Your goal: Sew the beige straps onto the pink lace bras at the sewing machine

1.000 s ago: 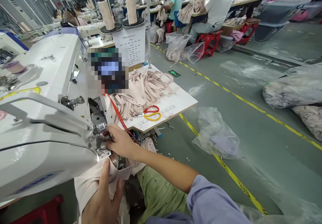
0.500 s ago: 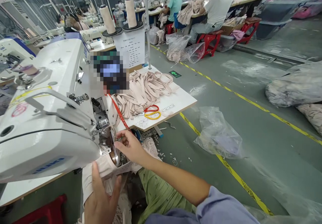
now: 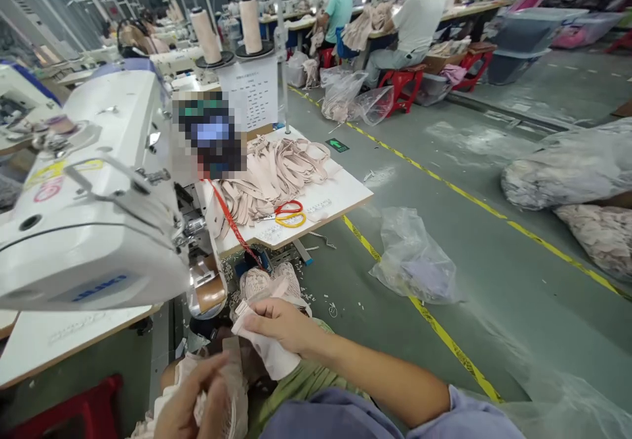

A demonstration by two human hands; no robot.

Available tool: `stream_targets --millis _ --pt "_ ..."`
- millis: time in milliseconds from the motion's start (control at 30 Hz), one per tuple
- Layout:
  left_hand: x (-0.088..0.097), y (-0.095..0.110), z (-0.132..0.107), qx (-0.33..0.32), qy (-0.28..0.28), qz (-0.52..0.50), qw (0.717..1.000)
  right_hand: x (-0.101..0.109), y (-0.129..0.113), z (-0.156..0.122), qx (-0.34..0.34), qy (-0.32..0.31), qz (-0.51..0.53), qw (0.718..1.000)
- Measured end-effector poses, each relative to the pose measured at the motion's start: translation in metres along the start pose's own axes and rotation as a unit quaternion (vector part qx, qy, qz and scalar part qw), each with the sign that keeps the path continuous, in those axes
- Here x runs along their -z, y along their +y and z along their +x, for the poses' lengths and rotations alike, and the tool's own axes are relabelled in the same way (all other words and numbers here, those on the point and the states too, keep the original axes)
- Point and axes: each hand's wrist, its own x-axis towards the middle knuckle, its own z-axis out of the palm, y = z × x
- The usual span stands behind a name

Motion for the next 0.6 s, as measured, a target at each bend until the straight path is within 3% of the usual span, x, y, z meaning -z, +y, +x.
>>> stream_targets --millis 67,100,133,167,233,300,367,400,467,600 --pt "0.015 0.006 0.016 -0.099 0.029 0.029 0.994 -0.001 -0.003 0.000 -0.015 -0.066 -0.024 0.997" --pt "0.018 0.007 0.024 -0.130 -0.004 0.036 0.991 -0.002 -0.006 0.001 -0.014 -0.111 -0.056 0.992" --pt "0.020 0.008 0.031 -0.128 -0.051 0.031 0.990 -0.003 -0.008 0.001 -0.004 -0.159 -0.106 0.982" --pt "0.019 0.006 0.037 -0.084 -0.088 0.011 0.993 -0.005 -0.009 0.002 0.016 -0.197 -0.180 0.964" --pt "0.014 -0.001 0.043 0.048 -0.131 -0.045 0.989 -0.008 -0.008 0.003 0.083 -0.209 -0.384 0.896" --pt "0.006 -0.014 0.044 0.156 -0.144 -0.104 0.972 -0.011 -0.001 0.007 0.157 -0.143 -0.582 0.785" --pt "0.000 -0.027 0.042 0.195 -0.172 -0.168 0.951 -0.011 0.010 0.012 0.206 -0.080 -0.687 0.692" --pt "-0.003 -0.032 0.041 0.208 -0.187 -0.206 0.938 -0.010 0.015 0.015 0.225 -0.067 -0.705 0.669" --pt "-0.007 -0.040 0.038 0.228 -0.192 -0.277 0.914 -0.007 0.022 0.018 0.270 -0.057 -0.694 0.666" --pt "-0.008 -0.043 0.029 0.231 -0.140 -0.348 0.898 -0.004 0.022 0.014 0.310 0.019 -0.582 0.752"
